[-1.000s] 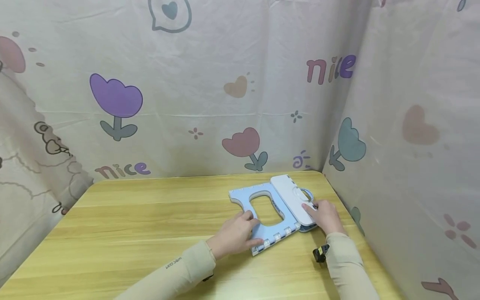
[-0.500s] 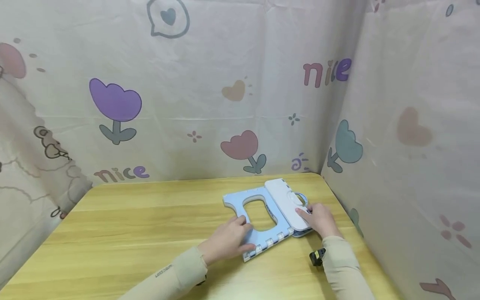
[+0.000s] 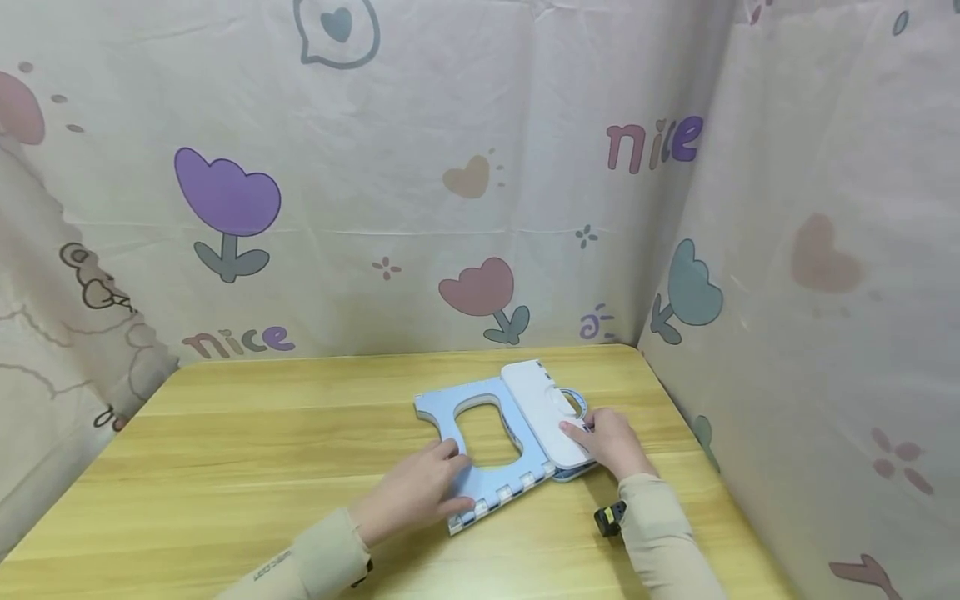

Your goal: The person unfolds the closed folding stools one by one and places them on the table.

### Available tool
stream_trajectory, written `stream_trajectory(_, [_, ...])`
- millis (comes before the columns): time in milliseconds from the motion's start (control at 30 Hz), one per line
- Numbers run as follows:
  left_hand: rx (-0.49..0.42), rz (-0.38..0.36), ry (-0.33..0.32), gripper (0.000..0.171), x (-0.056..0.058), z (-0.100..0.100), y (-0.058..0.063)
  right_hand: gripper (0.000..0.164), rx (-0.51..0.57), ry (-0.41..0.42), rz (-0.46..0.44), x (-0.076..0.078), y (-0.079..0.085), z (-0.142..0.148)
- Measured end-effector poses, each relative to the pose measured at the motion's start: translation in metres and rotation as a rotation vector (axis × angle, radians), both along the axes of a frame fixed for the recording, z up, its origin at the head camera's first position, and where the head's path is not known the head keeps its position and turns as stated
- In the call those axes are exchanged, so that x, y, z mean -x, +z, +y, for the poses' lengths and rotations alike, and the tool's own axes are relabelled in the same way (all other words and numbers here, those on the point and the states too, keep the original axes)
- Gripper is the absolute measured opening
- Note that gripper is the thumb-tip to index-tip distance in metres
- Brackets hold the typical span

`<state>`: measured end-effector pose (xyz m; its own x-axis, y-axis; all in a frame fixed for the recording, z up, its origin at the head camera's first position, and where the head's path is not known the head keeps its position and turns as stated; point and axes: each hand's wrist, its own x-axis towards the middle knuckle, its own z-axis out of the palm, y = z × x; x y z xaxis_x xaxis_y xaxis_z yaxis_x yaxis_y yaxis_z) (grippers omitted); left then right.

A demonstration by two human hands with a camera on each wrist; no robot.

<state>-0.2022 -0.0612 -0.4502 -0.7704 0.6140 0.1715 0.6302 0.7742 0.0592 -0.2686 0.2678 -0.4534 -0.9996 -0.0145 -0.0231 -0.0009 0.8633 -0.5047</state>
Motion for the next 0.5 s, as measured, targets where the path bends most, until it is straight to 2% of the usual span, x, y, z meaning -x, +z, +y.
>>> stream_trajectory(167, [-0.008,0.004,0.003,0.052,-0.006,-0.016,0.002,0.045,0.022,-0.002,-0.028,-0.002,0.0,-0.016])
stream_trajectory(500, [-0.006,-0.037,0.031,0.057,-0.017,-0.045,0.007,0.041,0.074,0.018,-0.004,-0.01,-0.004,-0.046])
